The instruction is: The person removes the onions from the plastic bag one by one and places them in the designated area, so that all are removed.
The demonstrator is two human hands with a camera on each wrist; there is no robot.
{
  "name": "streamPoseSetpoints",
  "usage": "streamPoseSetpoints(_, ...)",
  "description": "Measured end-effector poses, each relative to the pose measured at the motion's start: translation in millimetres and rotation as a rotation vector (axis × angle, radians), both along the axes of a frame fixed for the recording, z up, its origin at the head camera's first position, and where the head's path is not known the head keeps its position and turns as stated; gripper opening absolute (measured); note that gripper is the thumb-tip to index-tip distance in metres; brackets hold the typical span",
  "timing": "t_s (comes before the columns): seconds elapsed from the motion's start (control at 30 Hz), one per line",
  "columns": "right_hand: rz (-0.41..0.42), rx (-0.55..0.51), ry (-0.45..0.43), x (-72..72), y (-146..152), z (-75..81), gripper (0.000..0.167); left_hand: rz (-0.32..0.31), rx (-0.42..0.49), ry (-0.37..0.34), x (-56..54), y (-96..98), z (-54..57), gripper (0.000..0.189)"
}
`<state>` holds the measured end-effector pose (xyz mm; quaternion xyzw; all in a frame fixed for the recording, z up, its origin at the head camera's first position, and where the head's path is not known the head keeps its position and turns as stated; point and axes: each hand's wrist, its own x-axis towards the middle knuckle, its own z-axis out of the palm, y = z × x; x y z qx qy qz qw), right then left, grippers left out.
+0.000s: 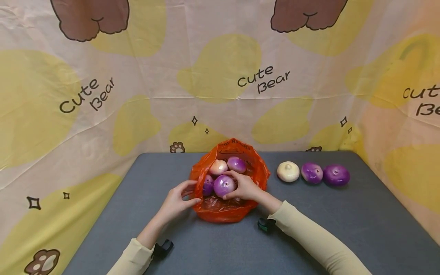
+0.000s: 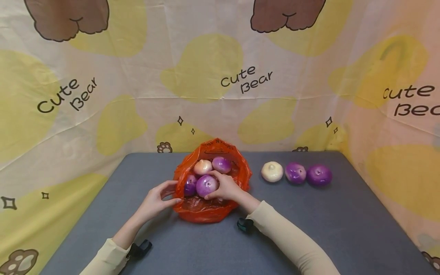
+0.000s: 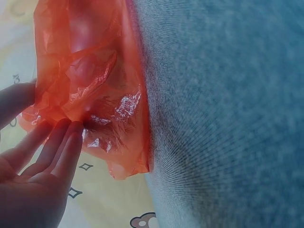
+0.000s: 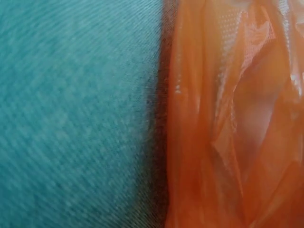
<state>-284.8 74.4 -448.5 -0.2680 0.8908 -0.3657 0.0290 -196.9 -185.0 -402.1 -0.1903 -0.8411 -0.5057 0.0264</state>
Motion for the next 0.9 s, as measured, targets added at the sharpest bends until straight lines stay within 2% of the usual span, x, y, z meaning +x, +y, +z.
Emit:
streamPoseSetpoints(0.1, -0.005, 0.033, 0.030, 1.7, 0, 3.2, 0.082, 0.000, 0.006, -0.001, 0.0, 0.4, 0.2, 0.051)
streamPoseSetpoints(0.23, -0.007, 0.053, 0.001, 5.5, 2, 8.4, 0.082, 0.000, 0.007, 0.007, 0.0, 0.5, 0.0, 0.050)
streamPoseSetpoints(0.33, -0.023, 0.052, -0.020, 9.5, 4, 12.7, 0.082, -0.004, 0.007, 0.016, -0.2, 0.5, -0.6, 0.050)
streamPoseSetpoints(0.7, -0.056, 0.009, 0.005, 26.1, 20, 35.1, 0.080, -0.018, 0.019, 0.026, -1.7, 0.0, -3.0, 0.050)
streamPoseSetpoints(0.9, -0.037, 0.001, -0.009, 32.7, 30, 45.6, 0.080, -0.017, 0.007, 0.031, -3.2, -1.7, -3.5, 0.049)
